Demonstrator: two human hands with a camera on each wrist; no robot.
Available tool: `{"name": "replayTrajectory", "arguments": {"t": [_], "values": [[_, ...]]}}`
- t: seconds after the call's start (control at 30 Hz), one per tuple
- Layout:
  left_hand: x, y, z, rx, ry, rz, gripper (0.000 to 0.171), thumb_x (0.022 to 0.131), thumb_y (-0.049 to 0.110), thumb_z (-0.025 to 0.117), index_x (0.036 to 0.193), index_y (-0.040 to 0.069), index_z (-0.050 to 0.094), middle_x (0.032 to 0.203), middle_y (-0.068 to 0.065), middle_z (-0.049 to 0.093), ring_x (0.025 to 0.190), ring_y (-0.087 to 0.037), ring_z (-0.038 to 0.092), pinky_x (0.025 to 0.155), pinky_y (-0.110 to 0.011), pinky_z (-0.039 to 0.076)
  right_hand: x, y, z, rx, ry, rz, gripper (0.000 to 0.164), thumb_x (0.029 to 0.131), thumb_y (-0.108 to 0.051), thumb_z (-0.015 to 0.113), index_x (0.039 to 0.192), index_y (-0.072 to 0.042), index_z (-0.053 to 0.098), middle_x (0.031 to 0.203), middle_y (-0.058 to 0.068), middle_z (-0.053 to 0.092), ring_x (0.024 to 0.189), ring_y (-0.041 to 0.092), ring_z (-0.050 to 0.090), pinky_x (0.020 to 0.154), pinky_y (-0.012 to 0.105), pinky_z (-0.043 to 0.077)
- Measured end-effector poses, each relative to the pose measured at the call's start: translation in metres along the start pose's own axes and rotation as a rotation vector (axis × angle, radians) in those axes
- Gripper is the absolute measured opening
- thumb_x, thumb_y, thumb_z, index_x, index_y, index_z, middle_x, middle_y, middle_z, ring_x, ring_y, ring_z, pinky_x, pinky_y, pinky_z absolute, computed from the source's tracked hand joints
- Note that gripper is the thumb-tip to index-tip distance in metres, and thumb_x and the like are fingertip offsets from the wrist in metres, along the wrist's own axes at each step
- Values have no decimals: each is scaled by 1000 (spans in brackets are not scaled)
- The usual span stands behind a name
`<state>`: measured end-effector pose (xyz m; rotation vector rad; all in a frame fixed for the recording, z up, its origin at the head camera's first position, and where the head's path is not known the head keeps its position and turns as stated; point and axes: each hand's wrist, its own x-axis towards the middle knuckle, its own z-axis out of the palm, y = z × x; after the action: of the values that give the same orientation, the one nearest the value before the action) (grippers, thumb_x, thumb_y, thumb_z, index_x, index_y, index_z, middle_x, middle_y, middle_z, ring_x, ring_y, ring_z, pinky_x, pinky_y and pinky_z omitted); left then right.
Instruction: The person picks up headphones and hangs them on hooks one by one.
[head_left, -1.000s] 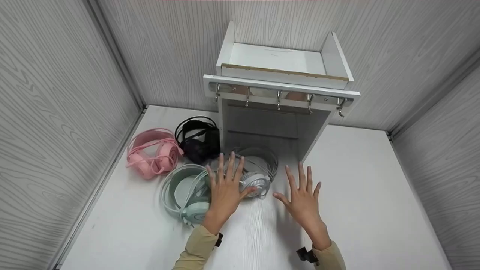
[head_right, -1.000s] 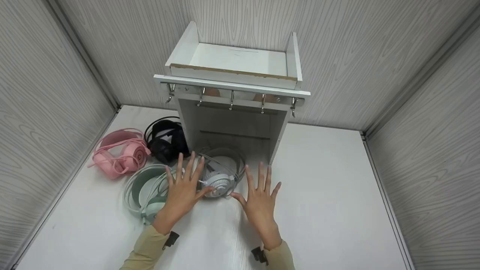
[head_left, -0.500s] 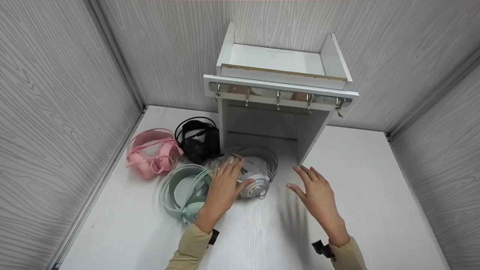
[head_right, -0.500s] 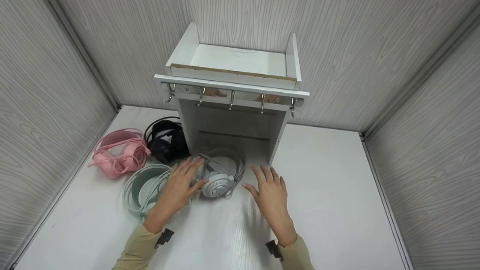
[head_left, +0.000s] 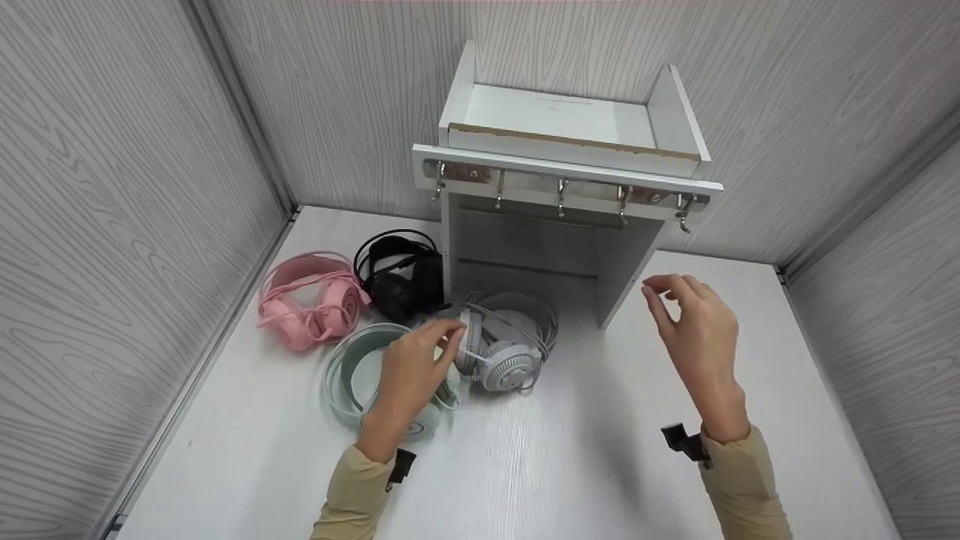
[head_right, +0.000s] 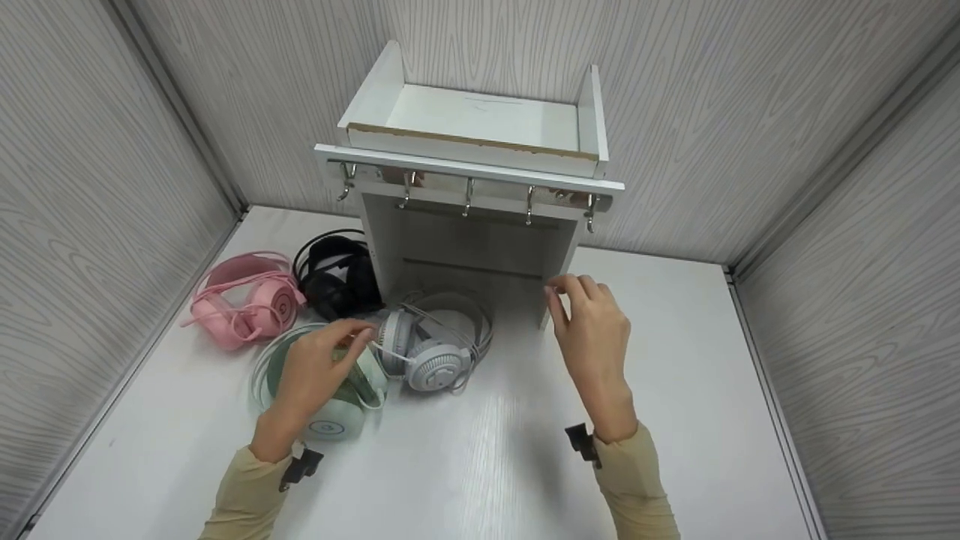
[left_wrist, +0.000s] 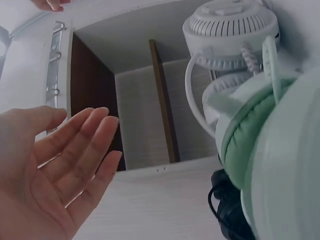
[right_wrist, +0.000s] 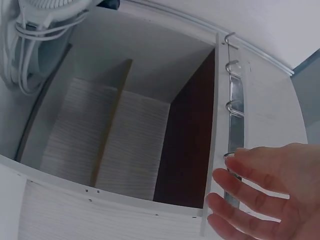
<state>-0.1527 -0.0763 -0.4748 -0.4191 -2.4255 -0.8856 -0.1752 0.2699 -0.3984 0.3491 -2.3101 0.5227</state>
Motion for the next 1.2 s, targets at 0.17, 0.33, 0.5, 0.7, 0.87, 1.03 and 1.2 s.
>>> {"name": "replayTrajectory", "arguments": {"t": [0.17, 0.33, 0.5, 0.7, 0.87, 1.03, 1.2], "values": [[-2, -13, -19, -27, 126, -66, 13, 99, 21, 67, 101, 13, 77, 88, 1, 74, 72, -14, 70, 61, -36, 55, 27, -4, -10, 58, 114, 4, 12, 97, -10, 69, 106, -4, 73, 93, 14, 72, 83, 32, 67, 71, 42, 53], [-10, -32, -38, -41, 242, -165, 13, 99, 18, 67, 102, 10, 77, 89, -2, 76, 73, -17, 71, 64, -39, 55, 53, -10, -14, 86, 221, 8, 14, 98, -12, 67, 108, -5, 74, 99, 15, 71, 91, 36, 65, 78, 48, 49], [-26, -56, -53, -18, 310, -305, 15, 99, 16, 66, 104, 6, 76, 86, -8, 76, 74, -24, 72, 65, -45, 55, 80, -11, -11, 95, 252, -34, 16, 98, -13, 67, 112, -8, 74, 109, 14, 70, 96, 38, 61, 81, 50, 45], [-53, -82, -63, 41, 339, -440, 18, 99, 14, 66, 106, 0, 74, 93, -16, 76, 79, -32, 73, 67, -50, 59, 105, -11, 0, 80, 240, -103, 21, 98, -11, 66, 118, -8, 72, 121, 14, 67, 110, 38, 56, 90, 50, 44], [-76, -97, -65, 86, 326, -511, 18, 99, 13, 65, 108, -1, 73, 97, -18, 75, 84, -34, 72, 68, -52, 58, 120, -6, 13, 41, 198, -141, 25, 100, -12, 63, 124, -7, 68, 127, 13, 64, 120, 36, 53, 100, 48, 43], [-94, -105, -63, 96, 247, -608, 27, 102, 18, 60, 119, -1, 69, 107, -19, 72, 93, -36, 71, 72, -54, 56, 129, 0, 27, -24, 132, -151, 36, 106, -23, 55, 138, -8, 60, 138, 14, 59, 136, 33, 47, 115, 44, 35], [-106, -108, -57, 57, 89, -725, 46, 106, 34, 53, 134, -2, 58, 123, -23, 64, 110, -40, 64, 84, -57, 50, 132, 5, 36, -96, 85, -128, 46, 109, -34, 45, 149, -12, 50, 150, 13, 51, 145, 32, 38, 121, 44, 25]]}}
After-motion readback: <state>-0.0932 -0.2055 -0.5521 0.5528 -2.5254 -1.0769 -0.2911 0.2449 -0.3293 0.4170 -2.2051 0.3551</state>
